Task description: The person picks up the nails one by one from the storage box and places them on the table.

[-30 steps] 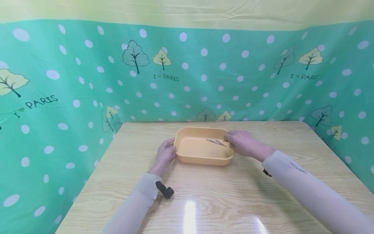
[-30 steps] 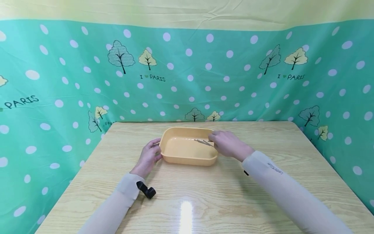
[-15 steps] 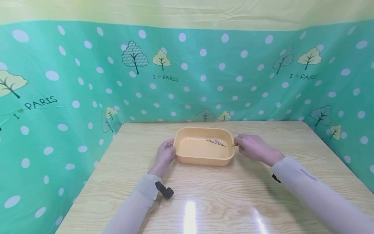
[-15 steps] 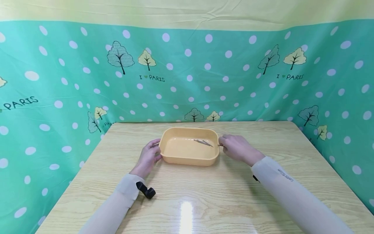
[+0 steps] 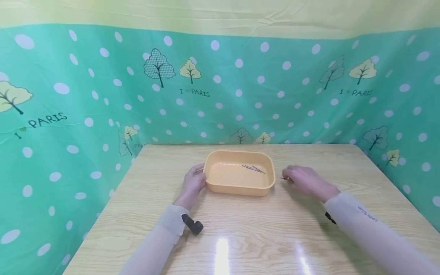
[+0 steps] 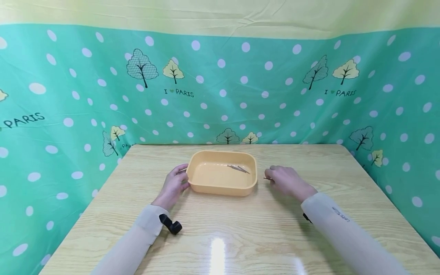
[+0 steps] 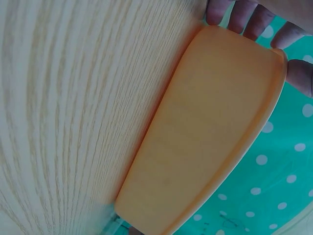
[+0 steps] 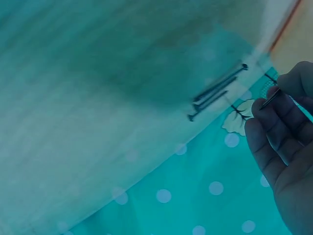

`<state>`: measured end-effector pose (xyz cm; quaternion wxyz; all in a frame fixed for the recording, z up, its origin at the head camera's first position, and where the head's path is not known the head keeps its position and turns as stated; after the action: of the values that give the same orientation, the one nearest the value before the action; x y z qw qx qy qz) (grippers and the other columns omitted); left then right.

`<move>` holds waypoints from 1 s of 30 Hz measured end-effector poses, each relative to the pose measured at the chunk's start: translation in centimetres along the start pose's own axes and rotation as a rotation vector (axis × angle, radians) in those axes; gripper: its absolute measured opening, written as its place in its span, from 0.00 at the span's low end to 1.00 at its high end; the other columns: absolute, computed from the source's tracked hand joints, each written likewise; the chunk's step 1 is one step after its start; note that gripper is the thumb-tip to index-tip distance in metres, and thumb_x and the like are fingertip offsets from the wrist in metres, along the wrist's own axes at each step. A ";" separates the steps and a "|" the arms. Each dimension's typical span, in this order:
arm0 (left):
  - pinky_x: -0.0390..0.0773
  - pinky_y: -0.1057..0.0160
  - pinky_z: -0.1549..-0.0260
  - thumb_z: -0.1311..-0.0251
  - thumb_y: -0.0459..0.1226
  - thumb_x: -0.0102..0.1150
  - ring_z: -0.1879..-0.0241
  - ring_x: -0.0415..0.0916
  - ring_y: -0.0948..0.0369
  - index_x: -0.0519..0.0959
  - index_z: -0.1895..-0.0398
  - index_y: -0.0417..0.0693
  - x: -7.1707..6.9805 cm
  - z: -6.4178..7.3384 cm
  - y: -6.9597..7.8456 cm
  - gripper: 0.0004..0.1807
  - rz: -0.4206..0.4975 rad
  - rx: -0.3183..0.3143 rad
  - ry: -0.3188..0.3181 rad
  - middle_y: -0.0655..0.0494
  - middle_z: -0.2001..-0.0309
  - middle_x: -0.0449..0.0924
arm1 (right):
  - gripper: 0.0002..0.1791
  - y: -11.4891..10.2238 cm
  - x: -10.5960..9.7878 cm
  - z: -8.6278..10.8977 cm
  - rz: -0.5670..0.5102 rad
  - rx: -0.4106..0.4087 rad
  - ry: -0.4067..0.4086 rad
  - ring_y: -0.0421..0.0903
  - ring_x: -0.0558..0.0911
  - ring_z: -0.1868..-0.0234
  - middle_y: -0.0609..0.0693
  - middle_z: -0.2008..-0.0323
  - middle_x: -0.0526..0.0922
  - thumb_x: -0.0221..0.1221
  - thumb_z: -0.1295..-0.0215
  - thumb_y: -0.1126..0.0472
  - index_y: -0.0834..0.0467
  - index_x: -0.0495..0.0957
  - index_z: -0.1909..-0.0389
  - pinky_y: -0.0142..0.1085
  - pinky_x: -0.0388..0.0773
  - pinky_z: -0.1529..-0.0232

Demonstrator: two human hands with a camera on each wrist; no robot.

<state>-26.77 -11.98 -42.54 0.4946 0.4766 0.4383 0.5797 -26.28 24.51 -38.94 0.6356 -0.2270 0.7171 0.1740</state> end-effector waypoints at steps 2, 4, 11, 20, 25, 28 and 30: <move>0.74 0.53 0.44 0.46 0.27 0.47 0.42 0.70 0.48 0.65 0.35 0.44 0.0 0.0 0.0 0.30 -0.004 0.003 -0.004 0.42 0.38 0.67 | 0.07 0.3 0.3 0.3 0.005 0.004 0.008 0.45 0.78 0.69 0.46 0.69 0.80 0.61 0.44 0.70 0.55 0.80 0.67 0.42 0.80 0.66; 0.74 0.53 0.44 0.46 0.27 0.47 0.42 0.71 0.48 0.65 0.35 0.44 0.0 -0.1 0.0 0.30 -0.007 0.000 -0.002 0.42 0.38 0.67 | 0.06 0.5 0.7 0.5 0.009 0.007 0.017 0.46 0.79 0.67 0.46 0.69 0.80 0.62 0.43 0.68 0.54 0.81 0.68 0.43 0.80 0.65; 0.73 0.54 0.43 0.45 0.27 0.48 0.41 0.70 0.49 0.66 0.35 0.45 0.0 -0.1 0.0 0.30 -0.002 -0.003 -0.003 0.43 0.38 0.67 | 0.04 1.5 1.7 1.1 0.007 0.016 0.011 0.40 0.74 0.74 0.41 0.74 0.74 0.62 0.41 0.63 0.51 0.78 0.72 0.38 0.76 0.72; 0.73 0.55 0.42 0.46 0.28 0.49 0.41 0.70 0.50 0.65 0.35 0.47 0.0 -0.1 0.0 0.30 -0.013 -0.006 -0.007 0.45 0.38 0.67 | 0.04 2.3 2.1 1.3 0.007 0.039 0.020 0.41 0.76 0.72 0.42 0.73 0.76 0.64 0.43 0.64 0.52 0.82 0.69 0.39 0.78 0.70; 0.73 0.55 0.43 0.46 0.28 0.49 0.41 0.70 0.50 0.65 0.36 0.46 0.0 -0.2 -0.1 0.30 -0.006 -0.008 -0.005 0.45 0.38 0.67 | 0.05 2.4 2.2 1.3 0.005 0.046 0.026 0.43 0.77 0.71 0.41 0.72 0.76 0.63 0.42 0.65 0.50 0.82 0.69 0.41 0.79 0.69; 0.73 0.54 0.42 0.46 0.28 0.49 0.41 0.70 0.50 0.65 0.35 0.46 0.0 -0.2 -0.1 0.30 -0.001 -0.012 -0.006 0.45 0.38 0.67 | 0.06 2.4 2.3 1.4 0.001 0.050 0.023 0.43 0.78 0.70 0.41 0.72 0.77 0.63 0.43 0.65 0.50 0.82 0.69 0.42 0.79 0.69; 0.73 0.54 0.43 0.46 0.28 0.48 0.41 0.70 0.50 0.65 0.35 0.46 0.0 -0.2 -0.1 0.30 0.000 -0.013 -0.006 0.45 0.38 0.67 | 0.06 2.4 2.3 1.4 0.000 0.050 0.019 0.43 0.78 0.70 0.41 0.72 0.77 0.63 0.43 0.66 0.50 0.82 0.69 0.42 0.79 0.69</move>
<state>-26.99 -12.01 -42.73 0.4991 0.4752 0.4332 0.5809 -26.67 27.00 -41.50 0.6341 -0.2124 0.7274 0.1539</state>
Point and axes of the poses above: each hand's wrist, its own z-axis away from the middle knuckle, its own x-axis out of the palm, y = z × x, the point moved 3 cm from there along -z, towards the middle knuckle
